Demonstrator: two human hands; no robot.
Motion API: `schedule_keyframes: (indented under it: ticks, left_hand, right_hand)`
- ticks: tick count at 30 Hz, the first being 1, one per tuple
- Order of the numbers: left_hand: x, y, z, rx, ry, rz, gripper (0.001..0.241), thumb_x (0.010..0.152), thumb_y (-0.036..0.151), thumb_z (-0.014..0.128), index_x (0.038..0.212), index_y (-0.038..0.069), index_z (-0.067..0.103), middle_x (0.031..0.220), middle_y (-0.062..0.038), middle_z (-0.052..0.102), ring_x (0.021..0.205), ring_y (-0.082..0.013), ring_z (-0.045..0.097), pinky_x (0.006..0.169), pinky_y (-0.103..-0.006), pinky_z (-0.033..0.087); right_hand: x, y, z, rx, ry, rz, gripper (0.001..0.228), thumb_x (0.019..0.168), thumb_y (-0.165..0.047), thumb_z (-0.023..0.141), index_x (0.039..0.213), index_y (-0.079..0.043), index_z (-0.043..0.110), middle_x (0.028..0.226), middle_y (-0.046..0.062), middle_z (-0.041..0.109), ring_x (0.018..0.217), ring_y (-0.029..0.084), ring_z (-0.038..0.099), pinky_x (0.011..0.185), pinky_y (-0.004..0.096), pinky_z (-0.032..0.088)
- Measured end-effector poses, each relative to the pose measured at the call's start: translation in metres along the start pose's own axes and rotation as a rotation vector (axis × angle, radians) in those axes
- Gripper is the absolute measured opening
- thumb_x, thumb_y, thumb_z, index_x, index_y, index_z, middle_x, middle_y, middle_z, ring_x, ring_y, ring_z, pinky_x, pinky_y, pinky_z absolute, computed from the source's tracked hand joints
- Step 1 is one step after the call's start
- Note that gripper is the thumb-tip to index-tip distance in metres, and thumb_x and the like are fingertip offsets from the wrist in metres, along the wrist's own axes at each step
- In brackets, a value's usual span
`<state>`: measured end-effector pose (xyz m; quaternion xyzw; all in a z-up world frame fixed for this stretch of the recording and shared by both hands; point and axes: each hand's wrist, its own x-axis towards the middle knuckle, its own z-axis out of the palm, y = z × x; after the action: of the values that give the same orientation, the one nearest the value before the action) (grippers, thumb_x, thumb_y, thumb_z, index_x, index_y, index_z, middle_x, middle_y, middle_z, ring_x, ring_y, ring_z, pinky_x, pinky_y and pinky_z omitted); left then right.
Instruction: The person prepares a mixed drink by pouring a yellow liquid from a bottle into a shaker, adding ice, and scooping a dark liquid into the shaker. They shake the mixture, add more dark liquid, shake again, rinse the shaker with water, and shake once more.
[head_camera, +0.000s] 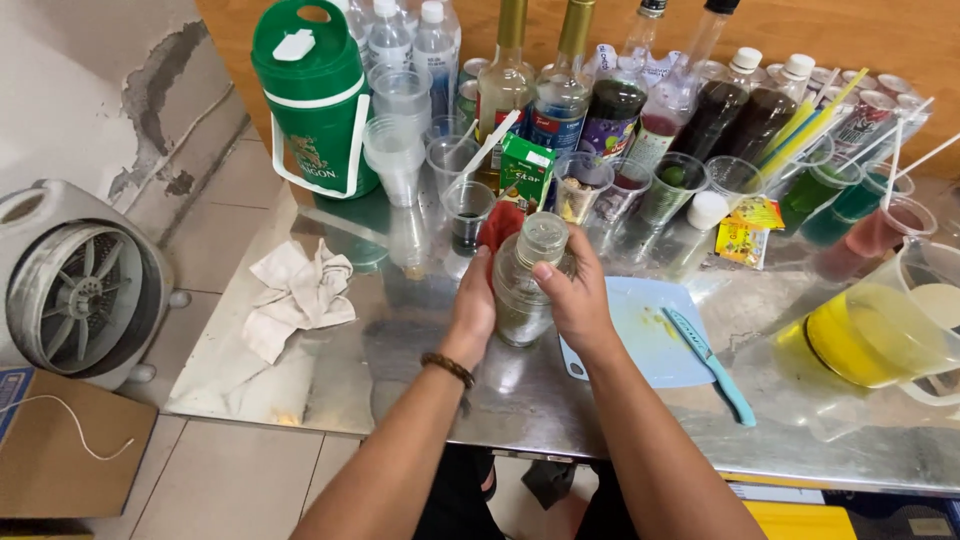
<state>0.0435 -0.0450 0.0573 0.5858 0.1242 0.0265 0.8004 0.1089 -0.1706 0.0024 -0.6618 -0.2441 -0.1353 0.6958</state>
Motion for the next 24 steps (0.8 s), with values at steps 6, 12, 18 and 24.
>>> schedule_keyframes:
  ticks: [6,12,18,24]
  left_hand:
    - [-0.034,-0.007,0.019,0.125,0.116,0.182,0.071,0.109,0.047,0.023,0.161,0.000,0.016,0.166,-0.029,0.017,0.155,-0.0398,0.017,0.126,-0.0466,0.010]
    - [-0.039,-0.058,0.004,0.319,0.141,0.613,0.057,0.101,0.014,0.051,0.148,-0.013,0.031,0.136,-0.038,0.044,0.128,-0.0587,0.043,0.111,-0.0592,0.032]
    - [-0.004,-0.075,-0.104,1.084,0.343,0.528,0.043,0.087,0.027,0.072,0.124,0.007,0.065,0.125,-0.018,0.057,0.107,-0.0448,0.056,0.092,-0.0533,0.038]
    - [-0.034,-0.015,-0.111,1.205,0.296,0.405,0.104,0.070,0.051,0.086,0.155,0.013,0.041,0.159,-0.018,0.033,0.145,-0.0434,0.027,0.113,-0.0646,0.010]
  right_hand:
    - [-0.009,-0.014,0.009,-0.081,0.068,-0.077,0.044,0.093,-0.037,0.071,0.125,-0.008,0.062,0.107,0.009,0.063,0.105,0.017,0.055,0.099,0.040,0.047]
    - [-0.013,-0.016,0.008,-0.139,0.080,-0.083,0.062,0.093,-0.037,0.070,0.143,-0.007,0.050,0.132,0.018,0.060,0.124,0.027,0.052,0.110,0.051,0.039]
    - [0.000,-0.063,-0.001,-0.299,0.014,-0.282,0.094,0.092,-0.027,0.077,0.163,-0.012,0.017,0.155,0.029,0.037,0.137,0.053,0.046,0.104,0.066,0.044]
    - [0.020,-0.066,-0.003,-0.576,-0.117,-0.326,0.042,0.086,-0.021,0.084,0.126,-0.014,0.073,0.120,0.010,0.072,0.117,0.034,0.069,0.099,0.046,0.053]
